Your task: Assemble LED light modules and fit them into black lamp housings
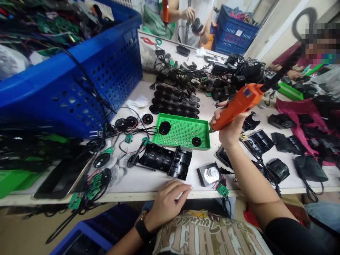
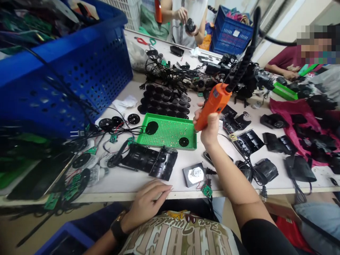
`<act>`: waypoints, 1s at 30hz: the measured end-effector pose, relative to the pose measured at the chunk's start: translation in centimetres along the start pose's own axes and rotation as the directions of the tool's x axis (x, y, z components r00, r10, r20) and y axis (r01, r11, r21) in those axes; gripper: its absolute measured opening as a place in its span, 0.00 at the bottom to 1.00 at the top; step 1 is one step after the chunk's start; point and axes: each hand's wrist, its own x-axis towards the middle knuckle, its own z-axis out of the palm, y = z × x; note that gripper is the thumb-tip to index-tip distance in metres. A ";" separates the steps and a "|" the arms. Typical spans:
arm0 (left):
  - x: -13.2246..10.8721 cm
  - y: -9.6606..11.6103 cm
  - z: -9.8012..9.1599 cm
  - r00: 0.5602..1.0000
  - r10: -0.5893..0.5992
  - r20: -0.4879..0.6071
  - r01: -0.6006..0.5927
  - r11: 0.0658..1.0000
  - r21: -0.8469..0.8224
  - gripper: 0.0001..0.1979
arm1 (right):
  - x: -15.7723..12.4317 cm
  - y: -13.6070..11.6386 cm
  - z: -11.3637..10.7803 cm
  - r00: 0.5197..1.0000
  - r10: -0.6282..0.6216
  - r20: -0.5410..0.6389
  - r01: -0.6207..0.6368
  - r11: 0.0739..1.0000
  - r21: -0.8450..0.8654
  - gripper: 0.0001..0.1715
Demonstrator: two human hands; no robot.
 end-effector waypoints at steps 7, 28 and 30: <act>-1.1 -1.0 0.4 0.974 0.226 0.015 -0.221 0.936 0.275 0.08 | 2.3 5.0 1.3 0.985 -0.159 -0.070 0.142 0.969 -0.202 0.22; -0.9 -0.9 0.4 0.983 0.172 -0.059 -0.156 0.964 0.214 0.12 | 2.5 4.5 1.7 0.970 -0.099 -0.222 0.074 0.990 -0.119 0.23; -0.2 -0.3 0.2 0.993 0.053 -0.103 -0.037 0.988 0.150 0.11 | 1.2 1.9 2.0 0.966 -0.098 -0.240 0.089 0.995 -0.048 0.19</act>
